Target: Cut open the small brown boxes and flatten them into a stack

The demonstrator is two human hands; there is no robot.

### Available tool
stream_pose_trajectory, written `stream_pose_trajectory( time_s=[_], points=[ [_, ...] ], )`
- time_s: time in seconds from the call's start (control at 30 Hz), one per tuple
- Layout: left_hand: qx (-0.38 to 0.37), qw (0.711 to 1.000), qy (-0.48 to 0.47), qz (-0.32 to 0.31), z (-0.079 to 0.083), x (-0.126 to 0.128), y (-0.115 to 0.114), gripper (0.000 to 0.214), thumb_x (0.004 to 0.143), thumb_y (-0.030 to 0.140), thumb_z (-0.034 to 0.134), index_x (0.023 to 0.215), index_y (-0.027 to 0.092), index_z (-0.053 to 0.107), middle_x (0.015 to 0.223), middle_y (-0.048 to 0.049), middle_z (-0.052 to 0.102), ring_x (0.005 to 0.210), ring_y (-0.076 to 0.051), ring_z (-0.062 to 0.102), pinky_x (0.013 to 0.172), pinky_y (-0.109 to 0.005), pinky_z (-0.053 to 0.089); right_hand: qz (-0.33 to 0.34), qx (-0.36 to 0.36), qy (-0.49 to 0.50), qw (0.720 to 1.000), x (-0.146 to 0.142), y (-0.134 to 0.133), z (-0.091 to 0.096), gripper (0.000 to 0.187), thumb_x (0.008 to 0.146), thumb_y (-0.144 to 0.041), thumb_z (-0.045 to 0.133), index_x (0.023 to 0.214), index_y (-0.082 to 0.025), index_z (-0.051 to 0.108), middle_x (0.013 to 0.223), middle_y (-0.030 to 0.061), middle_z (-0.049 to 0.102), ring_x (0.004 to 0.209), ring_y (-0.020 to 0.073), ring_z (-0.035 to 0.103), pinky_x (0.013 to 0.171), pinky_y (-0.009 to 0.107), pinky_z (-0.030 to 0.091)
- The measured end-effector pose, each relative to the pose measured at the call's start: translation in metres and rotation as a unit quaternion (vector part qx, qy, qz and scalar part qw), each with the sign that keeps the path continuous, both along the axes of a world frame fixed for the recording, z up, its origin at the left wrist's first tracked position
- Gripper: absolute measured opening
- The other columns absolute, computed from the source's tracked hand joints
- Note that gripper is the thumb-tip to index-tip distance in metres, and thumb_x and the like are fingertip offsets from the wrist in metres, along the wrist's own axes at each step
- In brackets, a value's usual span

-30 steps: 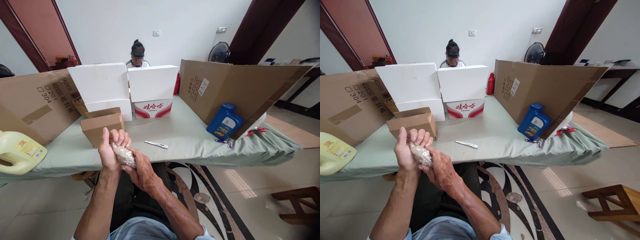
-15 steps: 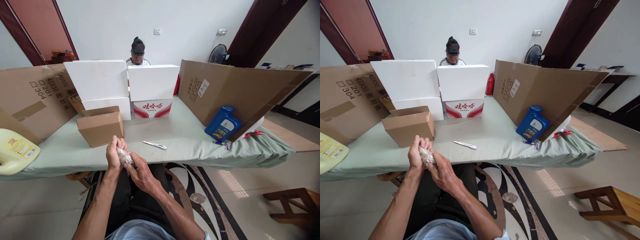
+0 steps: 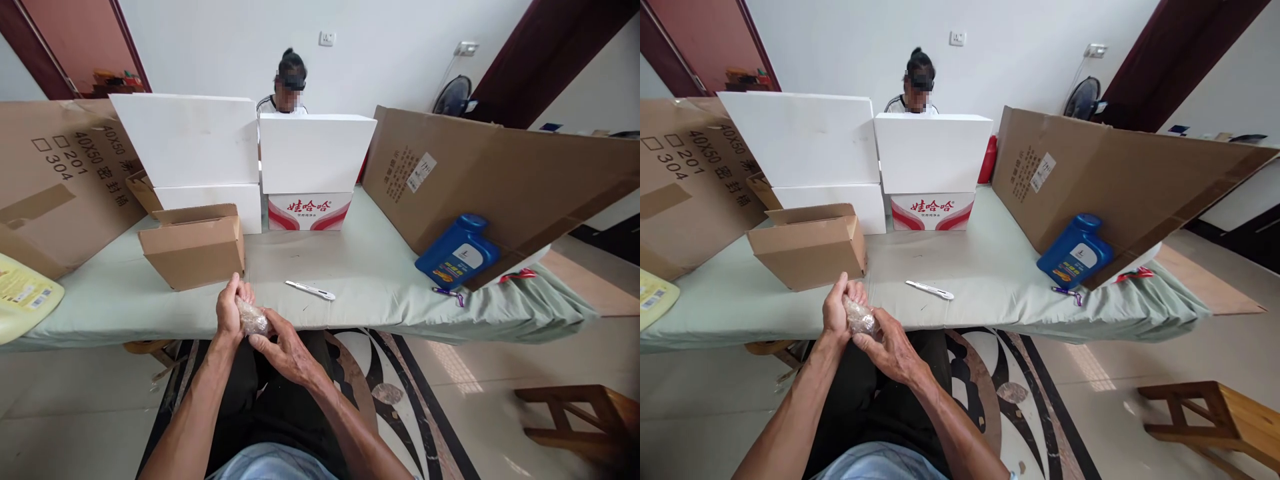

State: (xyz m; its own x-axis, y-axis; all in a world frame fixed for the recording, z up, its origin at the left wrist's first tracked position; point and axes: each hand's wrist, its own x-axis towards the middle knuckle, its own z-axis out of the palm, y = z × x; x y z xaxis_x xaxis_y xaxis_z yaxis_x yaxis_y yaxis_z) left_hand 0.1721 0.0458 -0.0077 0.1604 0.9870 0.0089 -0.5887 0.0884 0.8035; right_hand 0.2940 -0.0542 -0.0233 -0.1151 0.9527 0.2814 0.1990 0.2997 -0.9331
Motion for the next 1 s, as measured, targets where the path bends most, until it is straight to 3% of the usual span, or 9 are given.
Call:
stream_pose_trajectory(
  time_s=[0.23, 0.33, 0.4, 0.5, 0.63, 0.73, 0.87, 0.93, 1.0],
  points=[
    [-0.039, 0.998, 0.024, -0.039, -0.013, -0.012, -0.006, 0.068, 0.086, 0.069, 0.078, 0.053, 0.021, 0.043, 0.053, 0.0048, 0.034, 0.048, -0.01, 0.036, 0.048, -0.024, 0.036, -0.026, -0.025, 0.12, 0.992, -0.025, -0.002, -0.036, 0.055, 0.106, -0.061, 0.062, 0.138, -0.017, 0.064, 0.089, 0.0006, 0.066, 0.075, 0.0155, 0.062, 0.073, 0.028, 0.052],
    [-0.075, 0.994, 0.009, -0.079, -0.014, -0.016, -0.003, 0.068, 0.085, 0.077, 0.073, 0.056, 0.021, 0.048, 0.054, 0.005, 0.036, 0.046, -0.01, 0.037, 0.048, -0.025, 0.039, -0.005, -0.052, 0.164, 0.985, -0.022, -0.001, -0.043, 0.051, 0.103, -0.062, 0.067, 0.13, -0.019, 0.067, 0.097, 0.0026, 0.069, 0.078, 0.0157, 0.064, 0.075, 0.029, 0.056],
    [-0.073, 0.995, 0.036, -0.05, -0.017, -0.019, 0.002, 0.067, 0.081, 0.081, 0.073, 0.062, 0.02, 0.055, 0.059, 0.0019, 0.048, 0.052, -0.013, 0.049, 0.054, -0.028, 0.048, -0.001, -0.066, 0.169, 0.983, -0.008, 0.004, -0.041, 0.046, 0.103, -0.061, 0.067, 0.125, -0.02, 0.069, 0.102, 0.0041, 0.07, 0.081, 0.016, 0.066, 0.076, 0.029, 0.058],
    [-0.043, 0.993, 0.105, 0.025, -0.023, -0.028, 0.007, 0.063, 0.071, 0.078, 0.084, 0.076, 0.018, 0.067, 0.079, -0.0055, 0.069, 0.073, -0.02, 0.066, 0.068, -0.032, 0.057, -0.078, -0.037, 0.105, 0.991, 0.028, 0.029, -0.033, 0.042, 0.105, -0.055, 0.064, 0.125, -0.019, 0.07, 0.098, 0.0038, 0.072, 0.079, 0.0163, 0.066, 0.076, 0.029, 0.057],
    [-0.011, 0.982, 0.174, 0.072, -0.029, -0.054, 0.002, 0.048, 0.07, 0.06, 0.094, 0.079, 0.018, 0.073, 0.086, -0.0057, 0.071, 0.076, -0.02, 0.063, 0.07, -0.031, 0.054, -0.238, 0.005, -0.101, 0.966, 0.079, 0.1, -0.023, 0.042, 0.1, -0.042, 0.064, 0.135, -0.018, 0.069, 0.102, 0.0055, 0.076, 0.083, 0.0192, 0.066, 0.082, 0.032, 0.057],
    [0.114, 0.925, 0.306, 0.193, -0.022, -0.083, -0.004, 0.031, 0.079, 0.045, 0.09, 0.079, 0.021, 0.072, 0.088, -0.0029, 0.067, 0.081, -0.02, 0.059, 0.075, -0.033, 0.05, -0.29, -0.038, -0.21, 0.933, 0.103, 0.164, -0.018, 0.044, 0.098, -0.033, 0.063, 0.139, -0.021, 0.068, 0.119, 0.0097, 0.078, 0.099, 0.0245, 0.071, 0.095, 0.038, 0.058],
    [0.284, 0.749, 0.463, 0.38, 0.005, -0.128, 0.006, 0.022, 0.088, 0.037, 0.083, 0.097, 0.023, 0.071, 0.108, -0.0049, 0.066, 0.098, -0.026, 0.063, 0.089, -0.044, 0.053, -0.307, -0.049, -0.23, 0.922, 0.118, 0.227, -0.011, 0.046, 0.099, -0.028, 0.06, 0.144, -0.019, 0.065, 0.131, 0.0158, 0.075, 0.12, 0.0314, 0.069, 0.108, 0.044, 0.054],
    [0.282, 0.724, 0.474, 0.414, 0.021, -0.15, 0.022, 0.031, 0.088, 0.038, 0.084, 0.111, 0.022, 0.07, 0.128, -0.0082, 0.065, 0.115, -0.031, 0.064, 0.093, -0.047, 0.056, -0.306, -0.047, -0.232, 0.922, 0.122, 0.246, -0.009, 0.052, 0.099, -0.029, 0.062, 0.149, -0.015, 0.06, 0.138, 0.0197, 0.071, 0.13, 0.0343, 0.065, 0.112, 0.047, 0.051],
    [0.252, 0.74, 0.463, 0.418, 0.034, -0.168, 0.043, 0.045, 0.089, 0.044, 0.084, 0.125, 0.024, 0.068, 0.144, -0.0083, 0.062, 0.128, -0.036, 0.062, 0.098, -0.051, 0.058, -0.303, -0.042, -0.23, 0.924, 0.122, 0.255, -0.006, 0.06, 0.096, -0.029, 0.066, 0.153, -0.012, 0.055, 0.149, 0.024, 0.063, 0.138, 0.0372, 0.059, 0.116, 0.052, 0.048]
  ],
)
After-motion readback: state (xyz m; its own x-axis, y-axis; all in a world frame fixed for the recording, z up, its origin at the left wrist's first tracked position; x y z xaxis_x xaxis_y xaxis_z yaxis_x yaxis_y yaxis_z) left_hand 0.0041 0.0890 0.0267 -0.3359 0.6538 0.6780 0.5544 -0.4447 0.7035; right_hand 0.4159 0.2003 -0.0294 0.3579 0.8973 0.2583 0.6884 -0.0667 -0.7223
